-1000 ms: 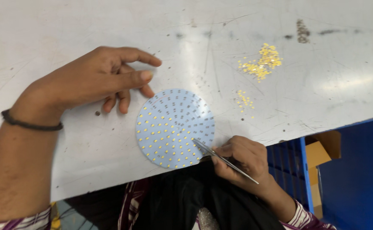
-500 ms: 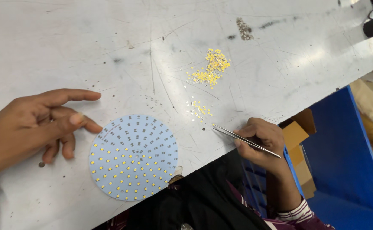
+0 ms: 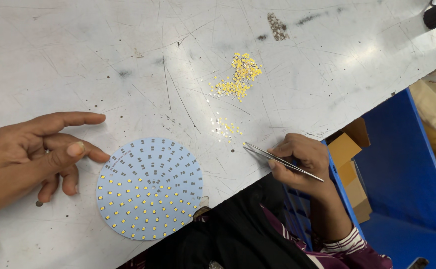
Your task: The person uses tweezers to pick up small yellow LED components from a pile and places them one by one onto designated spots on a circular blue PCB. The person continues this repetitive placement process across the board.
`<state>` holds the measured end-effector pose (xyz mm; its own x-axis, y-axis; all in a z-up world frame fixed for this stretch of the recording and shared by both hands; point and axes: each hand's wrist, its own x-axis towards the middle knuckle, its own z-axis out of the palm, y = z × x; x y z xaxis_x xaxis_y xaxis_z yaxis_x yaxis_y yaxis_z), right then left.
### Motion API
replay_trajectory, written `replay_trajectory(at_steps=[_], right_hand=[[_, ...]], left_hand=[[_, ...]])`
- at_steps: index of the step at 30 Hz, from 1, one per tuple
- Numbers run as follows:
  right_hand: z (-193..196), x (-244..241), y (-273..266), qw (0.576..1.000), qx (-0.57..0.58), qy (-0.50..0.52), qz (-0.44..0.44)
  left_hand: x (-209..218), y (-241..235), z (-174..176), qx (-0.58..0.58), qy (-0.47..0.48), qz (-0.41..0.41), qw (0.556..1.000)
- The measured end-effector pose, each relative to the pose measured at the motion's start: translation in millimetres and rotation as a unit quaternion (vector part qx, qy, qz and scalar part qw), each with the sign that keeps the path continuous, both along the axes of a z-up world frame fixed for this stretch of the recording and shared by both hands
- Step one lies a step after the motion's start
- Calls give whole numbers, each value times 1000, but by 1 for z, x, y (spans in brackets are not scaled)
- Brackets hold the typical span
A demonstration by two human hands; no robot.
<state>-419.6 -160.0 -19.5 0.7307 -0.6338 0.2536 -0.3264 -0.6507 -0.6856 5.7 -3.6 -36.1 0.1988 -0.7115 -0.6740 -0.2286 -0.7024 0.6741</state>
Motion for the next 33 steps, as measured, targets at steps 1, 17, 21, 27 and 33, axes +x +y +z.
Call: replay_trajectory(at_steps=[1,17,21,27,33], right_hand=[[1,0,0,1000,-10,4,-1],[-9,61,88,982,-108,-80,130],[1,64,67,986,-61,-60,142],[2,69,52,981,-9,-32,190],[2,71,54,984,-18,-9,175]], left_hand=[[-1,-1,2,-10,1,-6,1000],[-4,5,31,-180,90,-68,977],[-4,3,32,-177,81,-64,979],[-6,3,35,-179,73,-62,979],[-5,5,31,-169,69,-57,982]])
